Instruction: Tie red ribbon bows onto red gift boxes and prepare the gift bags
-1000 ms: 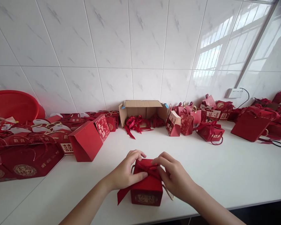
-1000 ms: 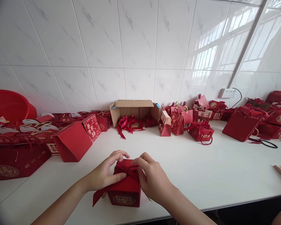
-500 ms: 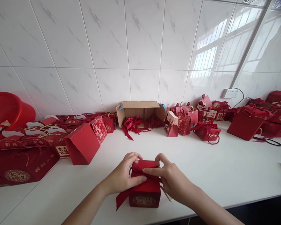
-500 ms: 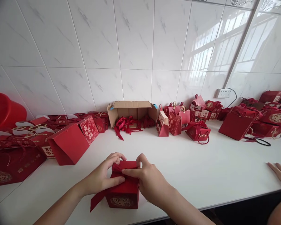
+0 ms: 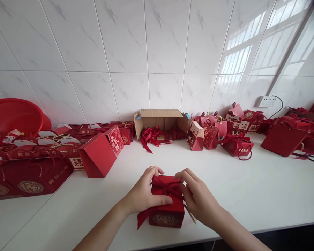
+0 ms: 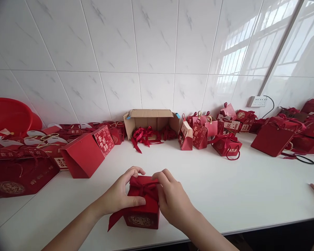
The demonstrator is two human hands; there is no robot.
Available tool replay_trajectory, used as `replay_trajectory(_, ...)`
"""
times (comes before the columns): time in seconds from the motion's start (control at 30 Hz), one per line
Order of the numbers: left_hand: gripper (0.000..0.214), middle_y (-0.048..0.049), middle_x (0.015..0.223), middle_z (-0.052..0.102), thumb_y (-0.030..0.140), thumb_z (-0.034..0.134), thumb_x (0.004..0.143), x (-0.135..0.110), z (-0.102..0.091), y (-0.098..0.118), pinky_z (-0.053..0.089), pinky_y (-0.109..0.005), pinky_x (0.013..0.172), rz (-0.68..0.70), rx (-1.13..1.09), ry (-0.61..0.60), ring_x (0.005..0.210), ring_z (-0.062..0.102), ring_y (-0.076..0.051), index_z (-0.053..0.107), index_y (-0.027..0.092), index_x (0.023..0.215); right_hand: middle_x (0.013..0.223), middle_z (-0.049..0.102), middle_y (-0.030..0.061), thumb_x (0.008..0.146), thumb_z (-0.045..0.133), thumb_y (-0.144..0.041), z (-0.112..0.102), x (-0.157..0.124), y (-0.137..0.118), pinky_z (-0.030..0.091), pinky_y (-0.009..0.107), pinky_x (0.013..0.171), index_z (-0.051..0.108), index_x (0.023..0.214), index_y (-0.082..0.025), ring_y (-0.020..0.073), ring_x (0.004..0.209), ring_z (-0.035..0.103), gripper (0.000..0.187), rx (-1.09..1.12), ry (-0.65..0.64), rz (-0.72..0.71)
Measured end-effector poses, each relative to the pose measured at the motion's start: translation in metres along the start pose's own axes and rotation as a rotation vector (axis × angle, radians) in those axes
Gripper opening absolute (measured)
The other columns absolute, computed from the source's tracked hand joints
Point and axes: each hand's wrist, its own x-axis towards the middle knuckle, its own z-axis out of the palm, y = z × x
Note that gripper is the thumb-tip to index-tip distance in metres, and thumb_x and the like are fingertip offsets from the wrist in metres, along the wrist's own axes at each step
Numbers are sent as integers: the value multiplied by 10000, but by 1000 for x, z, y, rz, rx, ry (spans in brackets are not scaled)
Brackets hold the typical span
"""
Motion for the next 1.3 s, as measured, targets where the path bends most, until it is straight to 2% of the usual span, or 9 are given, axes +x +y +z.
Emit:
replay_trajectory(0.17, 319, -12, 888, 462, 476, 506, 871, -2, 0, 9, 440, -267, 717, -32, -186, -37, 837, 506, -163, 494, 214, 1054, 941, 543, 11, 895, 364, -115, -3, -1, -4, 435, 255, 592, 491, 1058, -249, 117, 657, 528, 246, 33, -18, 25)
replay_trajectory(0.27, 269, 0, 836, 445, 432, 522, 867, -2, 2, 13, 431, -252, 701, -24, -189, -3, 806, 502, -149, 537, 202, 1005, 899, 545, 9, 890, 384, -116, -4, 0, -3, 438, 248, 600, 500, 1048, -241, 122, 696, 534, 232, 55, -4, 3)
replay_trajectory(0.4, 201, -22, 914, 505, 359, 608, 813, 1, 4, 14, 428, -253, 704, -1, -137, 30, 835, 515, -155, 547, 176, 868, 877, 542, 5, 882, 399, -103, -4, -1, -1, 440, 231, 599, 504, 1019, -231, 111, 698, 529, 215, 70, 32, -12)
replay_trajectory(0.53, 327, -49, 999, 571, 296, 642, 774, 4, 4, 12, 424, -267, 740, 31, -113, 22, 895, 528, -175, 372, 177, 635, 884, 550, 7, 878, 402, -91, -6, -3, 2, 453, 228, 621, 511, 1004, -224, 102, 695, 530, 213, 80, 41, -21)
replay_trajectory(0.73, 431, -27, 892, 556, 416, 556, 841, 5, 6, 13, 410, -274, 739, -10, -220, 33, 871, 515, -171, 263, 194, 616, 862, 572, 29, 881, 403, -102, -5, 0, 1, 470, 227, 603, 535, 975, -198, 115, 711, 541, 188, 85, 68, -60)
replay_trajectory(0.87, 475, -17, 833, 550, 385, 588, 822, 6, 10, 13, 394, -266, 792, -17, -175, 70, 951, 512, -191, 218, 193, 593, 835, 597, 29, 870, 431, -108, -3, 0, 2, 475, 219, 583, 550, 917, -191, 113, 687, 543, 152, 90, 111, -56)
replay_trajectory(0.97, 454, -12, 791, 559, 343, 633, 790, 7, 11, 12, 393, -263, 769, -26, -188, 77, 888, 523, -179, 278, 184, 556, 795, 600, 18, 855, 450, -110, 0, -2, 5, 476, 218, 582, 544, 876, -191, 110, 662, 537, 125, 86, 171, -56)
replay_trajectory(1.13, 254, -14, 804, 602, 307, 695, 741, 8, 9, 10, 388, -246, 637, -87, -253, 13, 693, 509, -127, 529, 154, 625, 764, 590, 13, 853, 443, -115, 3, -4, 12, 447, 201, 519, 522, 835, -193, 108, 634, 525, 112, 63, 245, -37)
replay_trajectory(1.3, 209, -25, 803, 625, 314, 713, 724, 8, 7, 13, 417, -263, 690, -110, -218, 21, 736, 548, -147, 588, 148, 704, 810, 611, 21, 874, 470, -147, -1, -3, 16, 508, 250, 637, 560, 1048, -189, 121, 693, 579, 200, 113, 179, 1)
